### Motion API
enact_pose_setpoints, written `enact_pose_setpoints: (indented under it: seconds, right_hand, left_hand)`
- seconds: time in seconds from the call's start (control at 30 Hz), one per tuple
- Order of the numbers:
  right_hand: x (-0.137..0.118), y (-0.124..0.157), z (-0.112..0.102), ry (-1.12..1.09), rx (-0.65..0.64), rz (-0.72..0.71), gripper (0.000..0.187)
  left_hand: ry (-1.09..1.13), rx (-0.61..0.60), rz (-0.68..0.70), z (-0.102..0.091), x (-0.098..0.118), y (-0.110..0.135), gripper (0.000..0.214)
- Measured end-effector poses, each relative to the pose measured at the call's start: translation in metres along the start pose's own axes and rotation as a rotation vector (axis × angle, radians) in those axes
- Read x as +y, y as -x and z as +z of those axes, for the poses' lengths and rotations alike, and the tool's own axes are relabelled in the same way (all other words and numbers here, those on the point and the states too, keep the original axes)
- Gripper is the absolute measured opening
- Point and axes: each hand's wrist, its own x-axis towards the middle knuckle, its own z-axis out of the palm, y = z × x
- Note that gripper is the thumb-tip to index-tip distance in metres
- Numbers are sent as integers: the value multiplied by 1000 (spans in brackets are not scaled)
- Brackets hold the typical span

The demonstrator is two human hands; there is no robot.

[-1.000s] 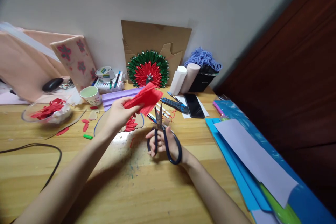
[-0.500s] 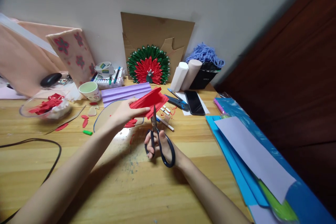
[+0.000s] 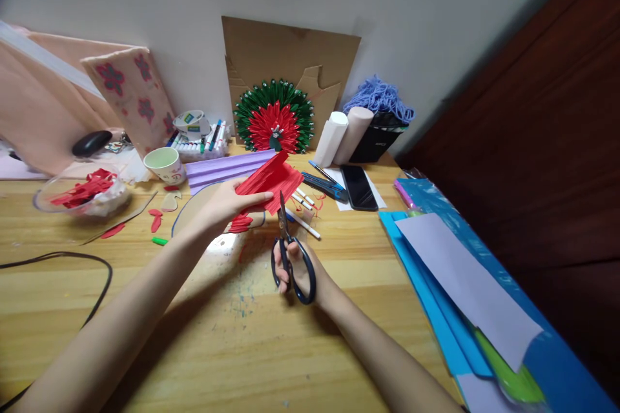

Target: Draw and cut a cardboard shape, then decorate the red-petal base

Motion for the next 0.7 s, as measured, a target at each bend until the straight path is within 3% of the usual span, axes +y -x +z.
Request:
enact_pose_setpoints:
  seconds: [0.27, 0.47, 0.6, 0.7]
  right_hand:
    - [-4, 6, 5, 166, 77, -62, 69]
    - [-6, 6, 8, 206, 90, -31, 71]
    - [-5, 7, 8, 244, 58, -40, 71]
    - [-2, 8, 10, 238, 19, -30, 74]
  left_hand:
    - [77, 18, -6, -10, 2, -3, 38]
    - [93, 85, 108, -11, -5, -8, 38]
    - [148, 231, 93, -5, -13, -11, 24]
    - [52, 391, 147, -2, -22, -13, 26]
